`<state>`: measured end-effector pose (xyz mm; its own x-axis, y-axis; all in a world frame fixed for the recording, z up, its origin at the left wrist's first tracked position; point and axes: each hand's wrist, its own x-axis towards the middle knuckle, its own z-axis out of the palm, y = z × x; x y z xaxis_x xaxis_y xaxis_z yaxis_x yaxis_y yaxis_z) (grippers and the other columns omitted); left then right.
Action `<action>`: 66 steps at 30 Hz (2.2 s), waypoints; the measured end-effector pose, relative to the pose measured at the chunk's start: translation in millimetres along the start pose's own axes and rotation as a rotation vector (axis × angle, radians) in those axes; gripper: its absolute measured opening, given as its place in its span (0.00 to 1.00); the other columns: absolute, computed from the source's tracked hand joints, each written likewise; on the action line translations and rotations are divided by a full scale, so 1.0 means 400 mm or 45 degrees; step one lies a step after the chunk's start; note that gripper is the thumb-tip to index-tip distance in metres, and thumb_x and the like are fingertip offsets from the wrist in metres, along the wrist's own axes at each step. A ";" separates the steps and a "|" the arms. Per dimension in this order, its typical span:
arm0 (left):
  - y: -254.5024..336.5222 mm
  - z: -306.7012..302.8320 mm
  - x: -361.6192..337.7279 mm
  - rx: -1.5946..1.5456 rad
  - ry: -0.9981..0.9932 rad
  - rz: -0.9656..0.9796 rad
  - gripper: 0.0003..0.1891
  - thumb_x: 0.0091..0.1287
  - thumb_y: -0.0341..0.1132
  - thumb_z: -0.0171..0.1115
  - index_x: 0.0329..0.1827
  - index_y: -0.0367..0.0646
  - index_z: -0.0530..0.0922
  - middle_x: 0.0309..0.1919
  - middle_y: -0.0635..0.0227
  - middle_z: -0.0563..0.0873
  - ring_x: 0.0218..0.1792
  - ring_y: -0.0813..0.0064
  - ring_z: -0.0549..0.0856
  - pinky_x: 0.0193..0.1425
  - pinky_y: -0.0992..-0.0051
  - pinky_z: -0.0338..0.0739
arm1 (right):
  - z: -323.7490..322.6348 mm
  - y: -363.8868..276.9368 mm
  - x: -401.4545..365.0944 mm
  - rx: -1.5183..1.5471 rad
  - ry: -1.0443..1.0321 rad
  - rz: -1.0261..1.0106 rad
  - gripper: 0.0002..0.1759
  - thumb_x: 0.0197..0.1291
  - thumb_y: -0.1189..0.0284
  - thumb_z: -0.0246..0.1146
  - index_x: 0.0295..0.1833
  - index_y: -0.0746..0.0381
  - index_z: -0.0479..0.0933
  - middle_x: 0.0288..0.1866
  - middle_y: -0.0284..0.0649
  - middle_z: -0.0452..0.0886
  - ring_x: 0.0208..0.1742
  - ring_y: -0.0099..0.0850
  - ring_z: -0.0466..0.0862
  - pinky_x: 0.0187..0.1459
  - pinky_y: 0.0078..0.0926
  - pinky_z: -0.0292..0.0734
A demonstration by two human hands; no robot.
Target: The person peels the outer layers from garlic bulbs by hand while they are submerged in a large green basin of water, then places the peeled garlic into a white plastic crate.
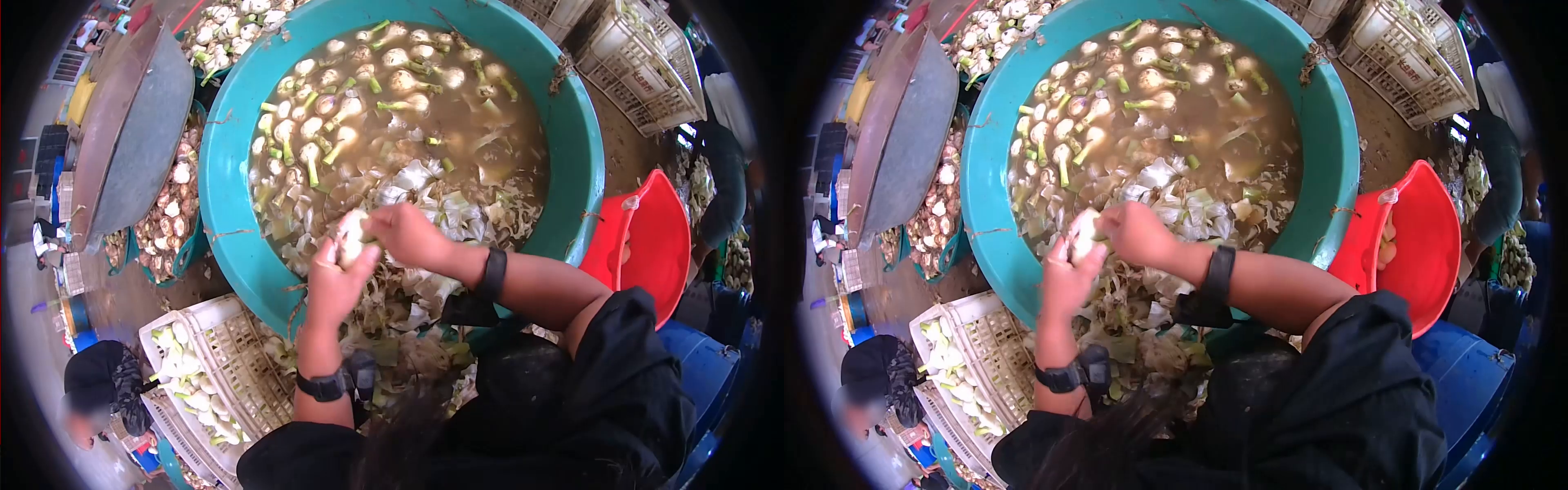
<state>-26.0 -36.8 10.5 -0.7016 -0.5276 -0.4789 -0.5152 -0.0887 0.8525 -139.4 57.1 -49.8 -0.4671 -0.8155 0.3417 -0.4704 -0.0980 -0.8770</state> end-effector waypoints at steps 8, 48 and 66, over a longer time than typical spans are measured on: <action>-0.079 0.003 -0.004 0.481 0.489 0.894 0.16 0.57 0.24 0.60 0.49 0.38 0.73 0.51 0.60 0.77 0.51 0.64 0.78 0.53 0.69 0.75 | -0.056 -0.063 0.023 1.316 -0.262 1.127 0.15 0.64 0.65 0.53 0.48 0.65 0.73 0.35 0.34 0.78 0.29 0.21 0.75 0.31 0.21 0.72; -0.052 -0.086 -0.074 -1.343 0.652 -0.145 0.09 0.64 0.43 0.52 0.33 0.48 0.71 0.15 0.82 0.64 0.14 0.87 0.66 0.14 0.84 0.58 | -0.006 -0.066 0.027 -0.640 -0.788 0.232 0.14 0.52 0.61 0.60 0.42 0.57 0.76 0.30 0.47 0.79 0.31 0.41 0.79 0.34 0.40 0.74; -0.092 -0.310 -0.228 -1.375 0.999 0.464 0.10 0.61 0.38 0.56 0.31 0.40 0.70 0.23 0.68 0.76 0.25 0.76 0.74 0.29 0.79 0.71 | -0.251 0.300 0.120 -1.062 -0.328 0.935 0.16 0.58 0.65 0.53 0.46 0.62 0.76 0.47 0.46 0.78 0.48 0.41 0.78 0.47 0.37 0.72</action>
<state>118.2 -90.2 48.8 -0.0695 -0.9628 -0.2611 0.5215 -0.2582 0.8133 -293.4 63.3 -104.7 -0.7127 -0.6215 -0.3253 -0.5427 0.7824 -0.3056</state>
